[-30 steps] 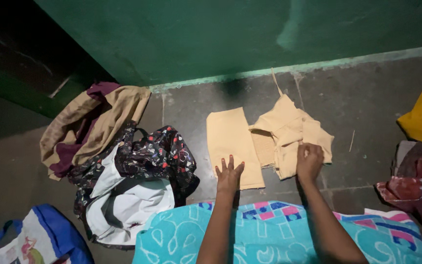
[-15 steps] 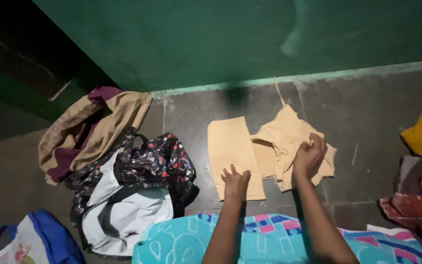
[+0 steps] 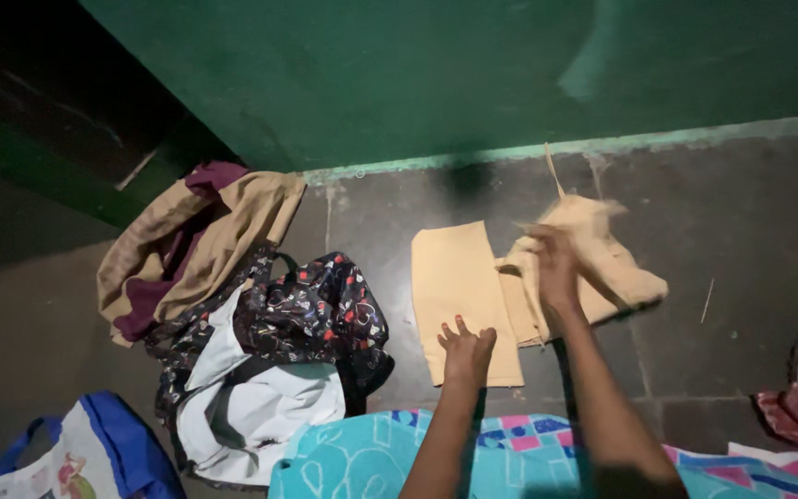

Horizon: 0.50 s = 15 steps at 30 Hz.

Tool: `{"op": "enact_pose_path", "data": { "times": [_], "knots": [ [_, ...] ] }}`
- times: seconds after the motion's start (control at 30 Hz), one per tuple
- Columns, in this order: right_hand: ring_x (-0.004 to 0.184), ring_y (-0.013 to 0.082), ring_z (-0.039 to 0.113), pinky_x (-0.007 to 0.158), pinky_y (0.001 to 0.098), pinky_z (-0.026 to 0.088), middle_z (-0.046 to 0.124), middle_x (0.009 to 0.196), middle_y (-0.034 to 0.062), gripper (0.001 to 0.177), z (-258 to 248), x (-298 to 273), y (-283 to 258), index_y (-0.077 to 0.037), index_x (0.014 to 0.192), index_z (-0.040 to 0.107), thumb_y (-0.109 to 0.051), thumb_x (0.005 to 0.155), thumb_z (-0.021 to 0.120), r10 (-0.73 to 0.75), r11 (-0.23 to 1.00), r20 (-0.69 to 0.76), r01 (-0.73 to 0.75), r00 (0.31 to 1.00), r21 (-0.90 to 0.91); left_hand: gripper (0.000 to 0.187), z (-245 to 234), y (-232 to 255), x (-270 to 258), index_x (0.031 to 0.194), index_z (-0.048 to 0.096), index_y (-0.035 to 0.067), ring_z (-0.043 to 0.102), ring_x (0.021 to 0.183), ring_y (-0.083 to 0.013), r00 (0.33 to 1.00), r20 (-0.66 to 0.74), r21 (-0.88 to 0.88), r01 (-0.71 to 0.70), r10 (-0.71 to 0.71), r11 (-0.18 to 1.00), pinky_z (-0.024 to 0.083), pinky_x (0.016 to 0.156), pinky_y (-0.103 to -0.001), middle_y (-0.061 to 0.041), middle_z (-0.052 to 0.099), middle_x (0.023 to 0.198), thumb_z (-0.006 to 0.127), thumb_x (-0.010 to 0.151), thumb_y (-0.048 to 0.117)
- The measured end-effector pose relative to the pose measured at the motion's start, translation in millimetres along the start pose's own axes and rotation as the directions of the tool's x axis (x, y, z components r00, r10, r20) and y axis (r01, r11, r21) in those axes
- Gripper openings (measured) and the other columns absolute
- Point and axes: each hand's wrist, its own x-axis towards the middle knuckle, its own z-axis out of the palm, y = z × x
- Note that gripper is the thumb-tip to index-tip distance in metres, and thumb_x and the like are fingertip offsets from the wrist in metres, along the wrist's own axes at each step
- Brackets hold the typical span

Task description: The person folds a yellow dress and a red patterned top by hand on the floor and places them into a black patterned bag.

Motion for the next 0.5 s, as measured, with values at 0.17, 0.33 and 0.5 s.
{"op": "enact_pose_path", "data": {
  "times": [0.17, 0.33, 0.5],
  "knots": [
    [0.149, 0.0319, 0.04, 0.12, 0.0442, 0.036, 0.047, 0.154, 0.0148, 0.06, 5.6, -35.9, 1.7, -0.008, 0.146, 0.052, -0.003, 0.087, 0.051, -0.065, 0.902, 0.166, 0.129, 0.984, -0.412, 0.02, -6.0, 1.1, 2.8, 0.115, 0.058, 0.012, 0.044, 0.125, -0.0707, 1.0, -0.021, -0.005, -0.003, 0.003, 1.0, 0.041, 0.095, -0.077, -0.043, 0.042, 0.145, 0.057, 0.095, 0.014],
    [0.153, 0.0324, 0.02, 0.117, 0.0664, 0.012, 0.028, 0.164, 0.0087, 0.073, -22.5, -69.6, 59.3, -0.018, 0.15, 0.041, -0.051, 0.089, 0.062, 0.195, 0.502, 0.238, 0.111, 0.952, -0.857, 0.031, 0.1, -1.7, -6.0, 0.125, 0.054, 0.01, 0.044, 0.125, -0.0716, 0.999, -0.031, 0.012, -0.031, 0.032, 0.999, 0.041, 0.098, -0.076, -0.045, 0.042, 0.145, 0.058, 0.094, 0.013],
    [0.152, 0.0389, 0.024, 0.113, 0.0809, 0.011, 0.021, 0.17, 0.0071, 0.073, -58.4, -94.6, 111.1, -0.025, 0.161, 0.029, -0.059, 0.099, 0.044, 0.26, 0.274, 0.037, -0.037, 0.965, -0.961, 0.052, -16.9, 3.3, -15.6, 0.142, 0.047, 0.012, 0.024, 0.14, -0.0693, 0.991, 0.131, -0.021, 0.01, -0.008, 1.0, 0.025, 0.108, -0.078, -0.043, 0.022, 0.157, 0.06, 0.091, 0.018]
  ]
}}
